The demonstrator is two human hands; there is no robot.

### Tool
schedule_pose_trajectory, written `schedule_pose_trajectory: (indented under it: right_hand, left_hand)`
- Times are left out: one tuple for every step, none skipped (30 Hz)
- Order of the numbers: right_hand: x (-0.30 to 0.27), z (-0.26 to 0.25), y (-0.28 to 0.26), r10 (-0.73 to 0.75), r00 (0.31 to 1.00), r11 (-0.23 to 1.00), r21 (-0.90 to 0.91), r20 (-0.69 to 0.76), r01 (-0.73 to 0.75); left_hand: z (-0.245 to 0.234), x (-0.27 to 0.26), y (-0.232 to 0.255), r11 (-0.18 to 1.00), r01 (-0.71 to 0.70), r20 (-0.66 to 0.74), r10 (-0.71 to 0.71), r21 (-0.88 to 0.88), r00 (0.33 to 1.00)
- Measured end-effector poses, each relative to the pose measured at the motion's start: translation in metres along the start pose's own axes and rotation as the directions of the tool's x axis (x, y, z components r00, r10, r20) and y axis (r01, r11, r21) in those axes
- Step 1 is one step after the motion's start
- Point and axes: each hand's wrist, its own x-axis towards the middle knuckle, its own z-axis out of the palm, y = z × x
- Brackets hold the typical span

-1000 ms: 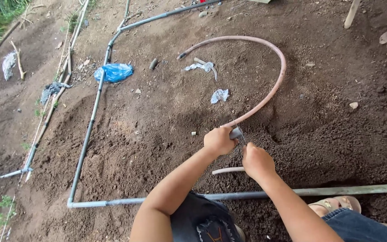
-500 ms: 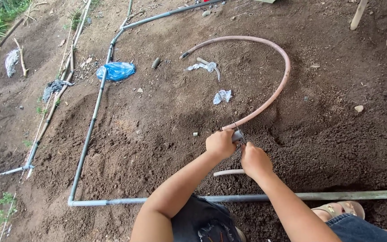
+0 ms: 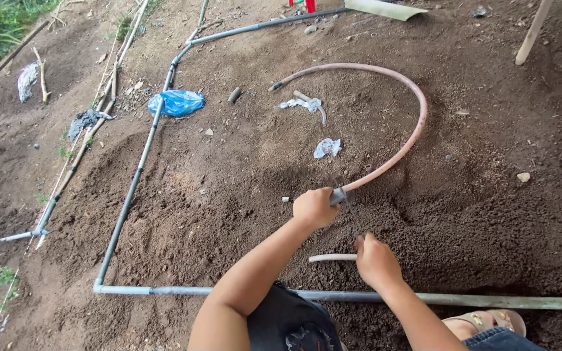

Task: A person sits on the ground and uses a bare hacksaw blade to manually cut through a plastic pipe.

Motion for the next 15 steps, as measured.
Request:
schedule_pose_trajectory:
  right_hand:
    - [0.003, -0.003, -0.003, -0.016, 0.999, 1.0, 0.007, -0.041, 0.016]
    - [0.006, -0.007, -0.007, -0.032, 0.996, 0.999, 0.013, -0.081, 0.033]
    - [0.01, -0.011, -0.011, -0.033, 0.996, 0.999, 0.014, -0.081, 0.035]
    - [0.014, -0.016, -0.016, -0.037, 0.994, 0.999, -0.001, -0.103, 0.037]
    - [0.019, -0.022, -0.018, -0.04, 0.991, 0.999, -0.019, -0.129, 0.038]
    - [0.017, -0.025, -0.021, -0.041, 0.99, 0.999, -0.023, -0.132, 0.039]
    - [0.015, -0.028, -0.026, -0.012, 0.995, 1.0, -0.019, -0.103, 0.01]
    - [0.012, -0.03, -0.03, 0.018, 0.997, 1.0, -0.016, -0.073, -0.019]
    - [0.009, -0.03, -0.03, 0.016, 0.997, 1.0, -0.016, -0.073, -0.017]
    - [0.007, -0.029, -0.029, 0.036, 0.998, 0.999, -0.001, -0.059, -0.036]
    - [0.003, -0.028, -0.028, 0.057, 0.997, 0.998, 0.011, -0.043, -0.056]
    - [0.0, -0.016, -0.021, 0.055, 0.998, 0.998, 0.008, -0.041, -0.055]
    - [0.0, -0.007, -0.013, 0.047, 0.999, 0.999, 0.002, 0.002, -0.047]
    - [0.0, 0.001, -0.004, 0.038, 0.998, 0.999, -0.004, 0.045, -0.038]
    - [0.0, 0.003, -0.002, 0.04, 0.998, 0.999, -0.004, 0.045, -0.04]
  left_hand:
    - [-0.003, -0.003, 0.006, 0.999, -0.022, 0.021, 0.021, 0.038, 1.0]
    - [-0.006, -0.007, 0.011, 0.996, -0.045, 0.043, 0.042, 0.076, 0.998]
    - [-0.003, -0.01, 0.013, 0.996, -0.044, 0.043, 0.04, 0.077, 0.998]
    - [0.001, -0.014, 0.016, 0.993, -0.076, 0.041, 0.073, 0.086, 0.996]
    - [0.005, -0.015, 0.02, 0.99, -0.112, 0.037, 0.109, 0.092, 0.993]
    - [0.006, -0.014, 0.018, 0.99, -0.113, 0.033, 0.11, 0.089, 0.993]
    - [0.006, -0.013, 0.015, 0.992, -0.099, 0.007, 0.099, 0.073, 0.995]
    - [0.006, -0.012, 0.012, 0.995, -0.085, -0.019, 0.086, 0.055, 0.996]
    - [0.006, -0.009, 0.012, 0.995, -0.083, -0.02, 0.085, 0.056, 0.996]
    - [0.006, -0.006, 0.011, 0.995, -0.073, -0.006, 0.074, 0.074, 0.997]
    - [0.006, -0.004, 0.01, 0.994, -0.063, 0.009, 0.062, 0.09, 0.998]
    - [0.003, -0.003, 0.0, 0.994, -0.06, 0.009, 0.06, 0.087, 0.998]
    - [0.0, 0.001, -0.008, 0.999, -0.033, -0.03, 0.034, 0.035, 0.999]
    - [-0.003, 0.004, -0.015, 1.0, -0.008, -0.067, 0.006, -0.019, 0.998]
    - [0.0, 0.006, -0.015, 1.0, -0.009, -0.066, 0.007, -0.02, 0.998]
